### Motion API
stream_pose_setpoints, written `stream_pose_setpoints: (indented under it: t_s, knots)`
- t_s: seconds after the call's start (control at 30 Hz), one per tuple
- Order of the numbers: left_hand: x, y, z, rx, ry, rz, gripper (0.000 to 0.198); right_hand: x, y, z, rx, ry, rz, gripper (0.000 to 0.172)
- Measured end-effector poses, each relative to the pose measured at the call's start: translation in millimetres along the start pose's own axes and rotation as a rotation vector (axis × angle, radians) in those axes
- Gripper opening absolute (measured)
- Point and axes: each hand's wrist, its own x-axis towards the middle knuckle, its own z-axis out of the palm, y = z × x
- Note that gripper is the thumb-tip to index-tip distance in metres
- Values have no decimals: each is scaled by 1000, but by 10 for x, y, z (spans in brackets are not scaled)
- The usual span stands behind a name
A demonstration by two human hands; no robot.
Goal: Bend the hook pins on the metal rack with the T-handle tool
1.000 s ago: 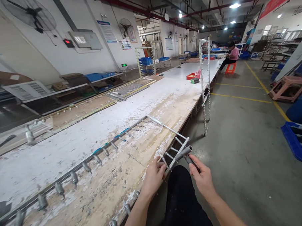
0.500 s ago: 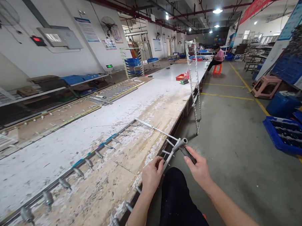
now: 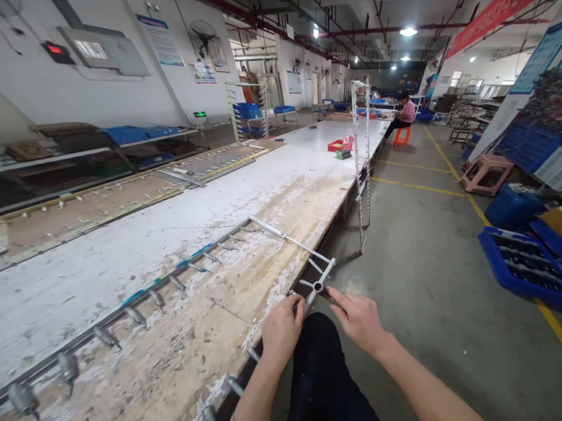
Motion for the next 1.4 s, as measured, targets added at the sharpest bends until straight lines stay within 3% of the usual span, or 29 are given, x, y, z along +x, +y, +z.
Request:
stream_pose_setpoints:
  t_s: [0.2,0.37,0.53,0.67,0.73,0.9,1.03,1.13,1.23,1.3,1.4]
  knots:
    - [-3,5,14,16,8,11,26,44,-45,-61,113,259,11,35]
    - [-10,1,29,12,14,8,23,5,35,-61,63,16,69,34]
    - [-4,9,20,2,15,-3,23,24,34,-79,143,231,54,35]
    - [0,-17,35,-36,38,27,19,-62,82,27,141,63,95,33]
    - [-2,-35,47,-69,61,61,18,-72,103,-7,137,50,164,33]
    - [-10,-57,86,-115,102,127,15,36,4,-230,164,239,182,39]
    - [-11,-56,115,-87,121,136,14,18,-69,-133,135,388,57,34]
    - [-16,-55,118,-75,124,146,13,-31,-55,-20,70,212,-15,34]
    - [-19,-52,112,-61,114,148,14,-11,-53,-63,13,11,-17,34]
    - [-20,-49,113,-55,113,139,13,23,-65,-127,30,81,-4,34]
    - [-20,-51,122,-52,116,139,12,40,-69,-135,81,300,-14,34]
